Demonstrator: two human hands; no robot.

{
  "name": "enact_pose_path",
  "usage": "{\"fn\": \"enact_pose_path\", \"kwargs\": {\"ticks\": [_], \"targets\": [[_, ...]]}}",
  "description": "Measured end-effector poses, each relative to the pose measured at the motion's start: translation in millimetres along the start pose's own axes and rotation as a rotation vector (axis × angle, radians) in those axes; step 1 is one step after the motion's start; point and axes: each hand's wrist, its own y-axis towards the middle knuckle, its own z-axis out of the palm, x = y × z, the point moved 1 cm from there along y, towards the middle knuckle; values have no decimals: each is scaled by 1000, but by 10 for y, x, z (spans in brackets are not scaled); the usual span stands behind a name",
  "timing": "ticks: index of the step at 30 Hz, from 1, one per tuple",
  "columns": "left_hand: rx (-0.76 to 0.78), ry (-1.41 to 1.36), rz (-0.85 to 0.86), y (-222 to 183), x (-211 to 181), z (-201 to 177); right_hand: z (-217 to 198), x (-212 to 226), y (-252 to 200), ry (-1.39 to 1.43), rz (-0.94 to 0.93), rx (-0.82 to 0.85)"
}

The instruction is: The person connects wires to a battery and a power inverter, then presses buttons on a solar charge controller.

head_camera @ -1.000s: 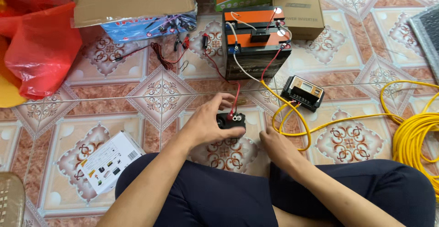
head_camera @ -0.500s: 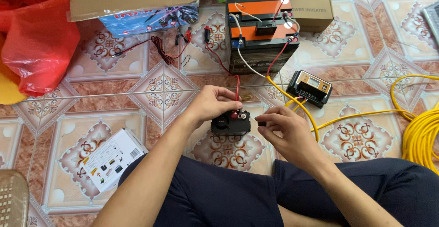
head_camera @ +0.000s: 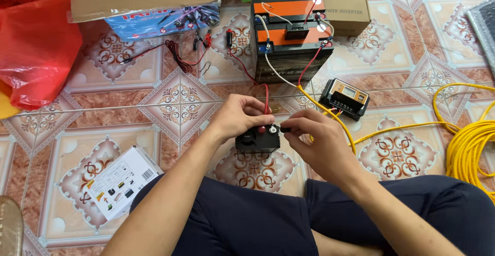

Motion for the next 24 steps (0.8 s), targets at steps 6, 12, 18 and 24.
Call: {"fn": "enact_pose_path", "kwargs": {"ticks": [6, 12, 18, 24], "targets": [[58, 1, 64, 14, -42, -43, 14, 82, 217, -91, -195, 185], [72, -10, 117, 221, 221, -75, 151, 39, 299, -203, -298, 353], [40, -42, 90, 169, 161, -44, 131, -20, 289, -316, -321, 424], [37, -72, 69, 184, 201, 22, 142, -33, 325, -306, -331, 430]]}}
